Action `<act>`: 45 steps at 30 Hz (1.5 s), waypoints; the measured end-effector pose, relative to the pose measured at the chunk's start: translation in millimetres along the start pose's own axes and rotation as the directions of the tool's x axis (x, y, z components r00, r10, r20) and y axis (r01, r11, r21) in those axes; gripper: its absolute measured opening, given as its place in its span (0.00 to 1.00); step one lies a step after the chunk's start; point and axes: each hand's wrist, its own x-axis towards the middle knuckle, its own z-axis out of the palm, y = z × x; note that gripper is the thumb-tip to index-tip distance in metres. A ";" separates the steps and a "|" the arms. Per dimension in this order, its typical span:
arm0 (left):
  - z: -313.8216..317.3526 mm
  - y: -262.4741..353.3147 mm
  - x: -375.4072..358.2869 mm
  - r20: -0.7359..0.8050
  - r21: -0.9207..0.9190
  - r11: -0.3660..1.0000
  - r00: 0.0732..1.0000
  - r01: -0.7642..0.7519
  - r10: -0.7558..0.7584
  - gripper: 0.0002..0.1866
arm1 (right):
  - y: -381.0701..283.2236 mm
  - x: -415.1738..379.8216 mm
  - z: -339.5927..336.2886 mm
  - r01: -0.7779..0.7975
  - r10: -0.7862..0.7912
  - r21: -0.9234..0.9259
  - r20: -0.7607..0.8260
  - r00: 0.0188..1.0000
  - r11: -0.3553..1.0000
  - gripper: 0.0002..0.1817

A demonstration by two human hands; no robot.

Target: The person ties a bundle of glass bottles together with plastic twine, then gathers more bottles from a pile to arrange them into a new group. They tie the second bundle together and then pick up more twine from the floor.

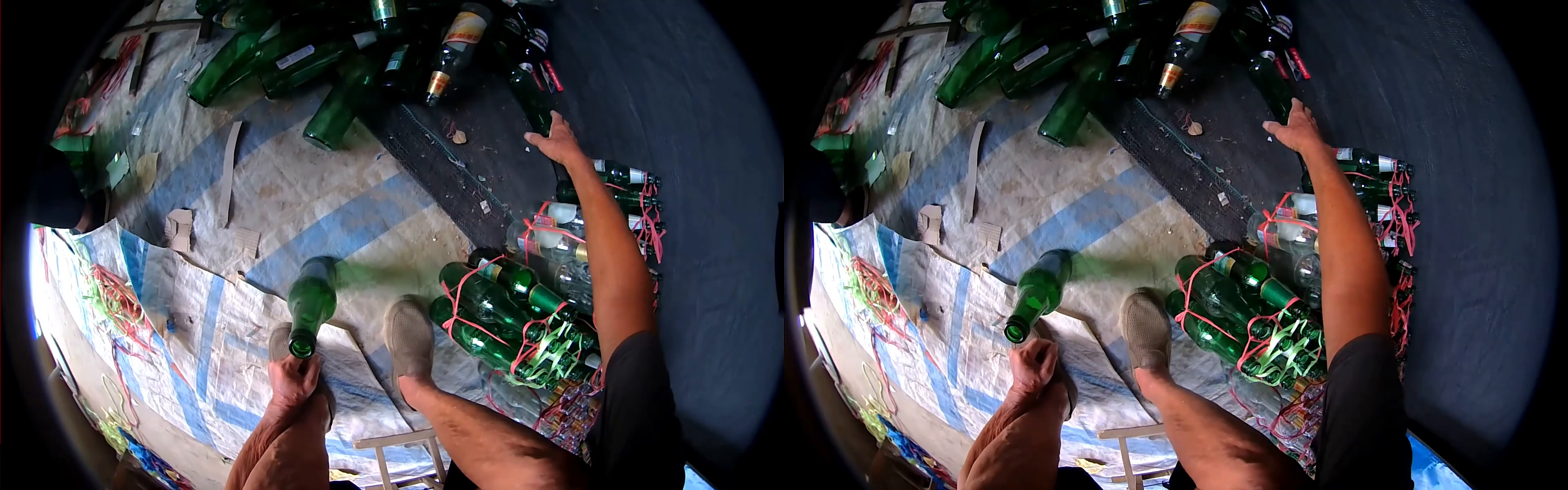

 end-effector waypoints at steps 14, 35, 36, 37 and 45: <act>4.2 4.9 2.1 -0.034 -0.063 0.998 0.999 0.002 -0.004 0.06 | 1.4 9.3 11.7 0.021 -0.021 0.002 -0.040 0.999 1.000 0.50; 1.5 4.8 3.5 -0.023 -0.023 1.000 1.000 -0.016 0.016 0.06 | -37.6 -2.4 22.2 -0.024 0.023 -0.036 -0.035 0.999 0.999 0.46; 2.3 3.6 2.8 -0.025 -0.027 0.999 1.000 -0.016 0.015 0.06 | -41.1 -4.6 16.5 -0.047 0.047 -0.029 0.000 0.999 0.998 0.46; 2.6 2.7 2.5 -0.026 -0.033 0.999 1.000 -0.016 0.015 0.06 | -44.3 -8.0 11.6 -0.071 0.071 -0.024 0.035 0.997 0.997 0.47; 1.0 0.8 1.0 -0.003 -0.012 1.000 1.000 -0.001 0.001 0.06 | -56.7 -36.8 9.9 -0.041 0.041 -0.006 0.116 0.992 0.999 0.51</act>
